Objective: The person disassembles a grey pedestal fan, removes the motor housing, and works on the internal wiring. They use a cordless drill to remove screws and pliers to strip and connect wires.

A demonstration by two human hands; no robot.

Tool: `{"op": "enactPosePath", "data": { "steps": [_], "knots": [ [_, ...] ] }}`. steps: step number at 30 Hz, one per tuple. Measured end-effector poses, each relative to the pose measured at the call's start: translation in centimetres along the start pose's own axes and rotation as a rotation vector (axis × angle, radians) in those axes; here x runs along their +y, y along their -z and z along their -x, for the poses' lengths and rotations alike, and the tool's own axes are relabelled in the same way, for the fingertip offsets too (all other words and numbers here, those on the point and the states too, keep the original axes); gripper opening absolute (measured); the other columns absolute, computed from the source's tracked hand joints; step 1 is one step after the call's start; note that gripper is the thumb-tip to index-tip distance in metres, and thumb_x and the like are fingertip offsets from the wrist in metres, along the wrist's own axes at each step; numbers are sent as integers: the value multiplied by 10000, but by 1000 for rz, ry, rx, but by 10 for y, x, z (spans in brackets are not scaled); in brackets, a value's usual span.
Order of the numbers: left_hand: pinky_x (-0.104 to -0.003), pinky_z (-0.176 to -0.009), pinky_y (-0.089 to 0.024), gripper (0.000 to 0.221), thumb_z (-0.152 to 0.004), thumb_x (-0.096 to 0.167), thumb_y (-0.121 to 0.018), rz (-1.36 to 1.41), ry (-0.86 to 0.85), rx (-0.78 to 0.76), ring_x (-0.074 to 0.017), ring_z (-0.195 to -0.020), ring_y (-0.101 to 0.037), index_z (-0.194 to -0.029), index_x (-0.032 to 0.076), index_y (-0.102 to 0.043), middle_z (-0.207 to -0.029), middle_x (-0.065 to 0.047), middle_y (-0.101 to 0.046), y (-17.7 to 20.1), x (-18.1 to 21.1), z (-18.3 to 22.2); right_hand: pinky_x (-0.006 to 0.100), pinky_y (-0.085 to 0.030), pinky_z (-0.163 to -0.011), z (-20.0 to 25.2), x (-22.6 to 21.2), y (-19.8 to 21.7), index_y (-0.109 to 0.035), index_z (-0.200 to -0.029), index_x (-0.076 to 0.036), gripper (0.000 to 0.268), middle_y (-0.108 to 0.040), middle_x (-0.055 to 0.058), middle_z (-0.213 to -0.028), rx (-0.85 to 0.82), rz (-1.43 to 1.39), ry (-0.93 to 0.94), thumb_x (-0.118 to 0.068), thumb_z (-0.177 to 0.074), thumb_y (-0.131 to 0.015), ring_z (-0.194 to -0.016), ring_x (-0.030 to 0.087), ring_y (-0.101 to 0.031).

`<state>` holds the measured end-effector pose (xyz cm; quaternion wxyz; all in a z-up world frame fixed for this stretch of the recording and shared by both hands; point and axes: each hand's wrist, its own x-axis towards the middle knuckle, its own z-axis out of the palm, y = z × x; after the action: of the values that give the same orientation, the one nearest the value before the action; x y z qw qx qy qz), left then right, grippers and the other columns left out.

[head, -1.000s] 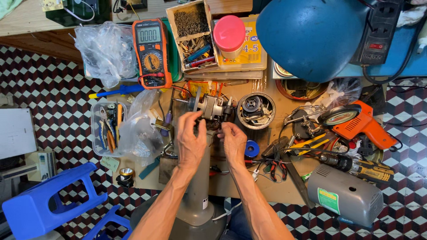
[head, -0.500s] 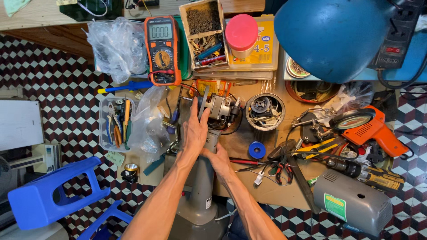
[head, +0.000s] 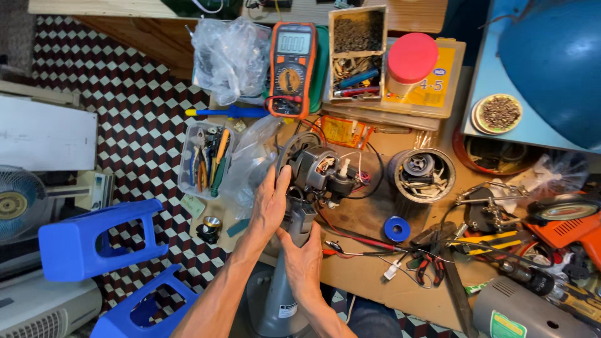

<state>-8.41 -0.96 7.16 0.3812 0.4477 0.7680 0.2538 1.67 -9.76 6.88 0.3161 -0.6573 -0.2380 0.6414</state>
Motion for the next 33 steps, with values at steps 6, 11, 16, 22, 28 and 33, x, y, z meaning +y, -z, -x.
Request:
{"op": "enactPosePath", "data": {
  "steps": [6, 11, 16, 22, 28, 33],
  "knots": [
    [-392, -977, -484, 541, -1031, 464, -476, 152, -25, -114, -296, -1134, -665, -1405, 85, -575, -1229, -163, -722, 12, -2, -1, 349, -517, -784, 15, -4, -4, -548, -1112, -7, 467, -661, 122, -973, -27, -35, 2, -265, -812, -796, -876, 212, -593],
    [-362, -1007, -458, 538, -1029, 466, -485, 109, -35, -205, -240, -1161, -640, -1398, 86, -584, -1273, -128, -711, 11, 3, -7, 331, -511, -714, 16, -7, 1, -581, -1136, -24, 454, -650, 93, -976, -72, -162, -115, -272, -817, -787, -832, 169, -564],
    [-351, -993, -466, 546, -1021, 472, -491, 159, -39, -307, -226, -1128, -618, -1386, 80, -600, -1245, -119, -713, 3, 4, -20, 319, -548, -756, 5, -9, 12, -598, -1155, -52, 481, -709, 60, -1010, -111, -248, -149, -238, -768, -817, -863, 151, -650],
    [-349, -1003, -454, 565, -1020, 494, -477, 115, -51, -385, -203, -1115, -618, -1387, 80, -593, -1230, -100, -712, -15, 13, -30, 335, -551, -771, -15, -9, 30, -624, -1139, -31, 462, -707, 74, -1005, -171, -270, -265, -201, -762, -832, -849, 156, -651],
    [-341, -1000, -458, 577, -1016, 498, -475, 118, -20, -430, -186, -1118, -621, -1375, 68, -615, -1226, -95, -721, -17, 49, -31, 331, -522, -808, -15, -27, 43, -640, -1148, -13, 438, -701, 79, -1026, -230, -389, -279, -189, -790, -820, -884, 153, -629],
    [-324, -1041, -448, 582, -1016, 480, -500, 197, -74, -531, -163, -1166, -612, -1407, 61, -604, -1277, -78, -714, -17, 74, -32, 300, -480, -969, -8, -48, 47, -594, -1225, -50, 519, -690, 49, -1192, -270, -431, -263, -154, -769, -817, -1078, 146, -639]
  ]
}}
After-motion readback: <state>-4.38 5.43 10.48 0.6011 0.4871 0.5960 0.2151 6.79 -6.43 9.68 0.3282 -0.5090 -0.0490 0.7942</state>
